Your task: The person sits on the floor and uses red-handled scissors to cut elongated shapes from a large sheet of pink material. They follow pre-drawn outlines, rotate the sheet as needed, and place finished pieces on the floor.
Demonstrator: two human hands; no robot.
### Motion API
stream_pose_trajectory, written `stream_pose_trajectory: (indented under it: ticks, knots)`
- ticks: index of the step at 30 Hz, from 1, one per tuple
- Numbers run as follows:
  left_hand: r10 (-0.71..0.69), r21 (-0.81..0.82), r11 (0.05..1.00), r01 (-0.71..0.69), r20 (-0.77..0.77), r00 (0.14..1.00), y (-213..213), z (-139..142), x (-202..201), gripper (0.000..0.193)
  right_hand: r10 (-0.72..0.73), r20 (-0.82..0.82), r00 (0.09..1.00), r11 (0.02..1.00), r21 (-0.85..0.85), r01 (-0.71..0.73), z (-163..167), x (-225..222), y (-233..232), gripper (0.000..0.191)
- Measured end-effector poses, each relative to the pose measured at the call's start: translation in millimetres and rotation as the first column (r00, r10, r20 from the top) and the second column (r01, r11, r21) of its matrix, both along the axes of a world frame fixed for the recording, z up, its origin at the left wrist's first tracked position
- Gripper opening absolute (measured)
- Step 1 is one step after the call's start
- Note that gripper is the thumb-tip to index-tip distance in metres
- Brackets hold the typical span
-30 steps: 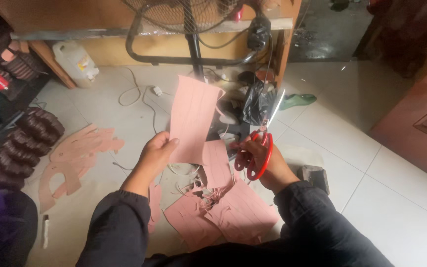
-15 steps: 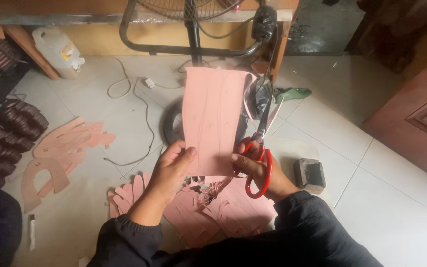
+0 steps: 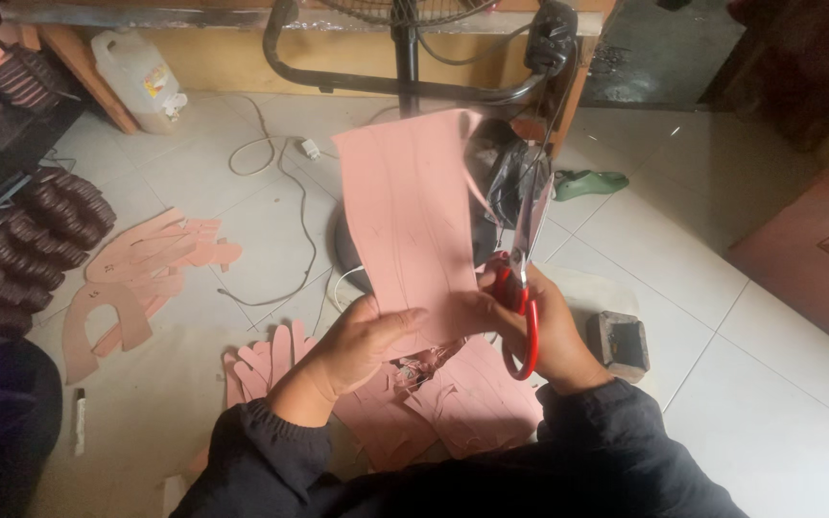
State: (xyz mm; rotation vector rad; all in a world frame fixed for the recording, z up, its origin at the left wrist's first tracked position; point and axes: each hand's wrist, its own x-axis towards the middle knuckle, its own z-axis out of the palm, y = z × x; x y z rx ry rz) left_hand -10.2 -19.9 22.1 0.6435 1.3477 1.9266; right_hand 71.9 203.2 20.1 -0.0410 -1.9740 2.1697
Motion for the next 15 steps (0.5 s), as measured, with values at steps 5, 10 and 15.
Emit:
stream_pose_trajectory:
  ticks: [5,10,15]
  knots:
    - [0.144,0.184,0.965,-0.185,0.218,0.965,-8.0,1.8,-7.0,0.037,-0.190,0.072,0.979,0.962,0.211,0.171,-3.4,-1.9,12.1,0.027]
    - [0.189,0.296,0.922,-0.250,0.218,0.957,3.0,2.5,1.9,0.037,0.005,0.196,0.981,0.976,0.210,-0.047,-10.4,6.5,-8.3,0.028]
    - [0.156,0.357,0.905,-0.233,0.230,0.961,21.5,-5.1,15.1,0.029,0.137,0.129,0.982,0.980,0.123,-0.153,-14.7,21.6,-24.0,0.028]
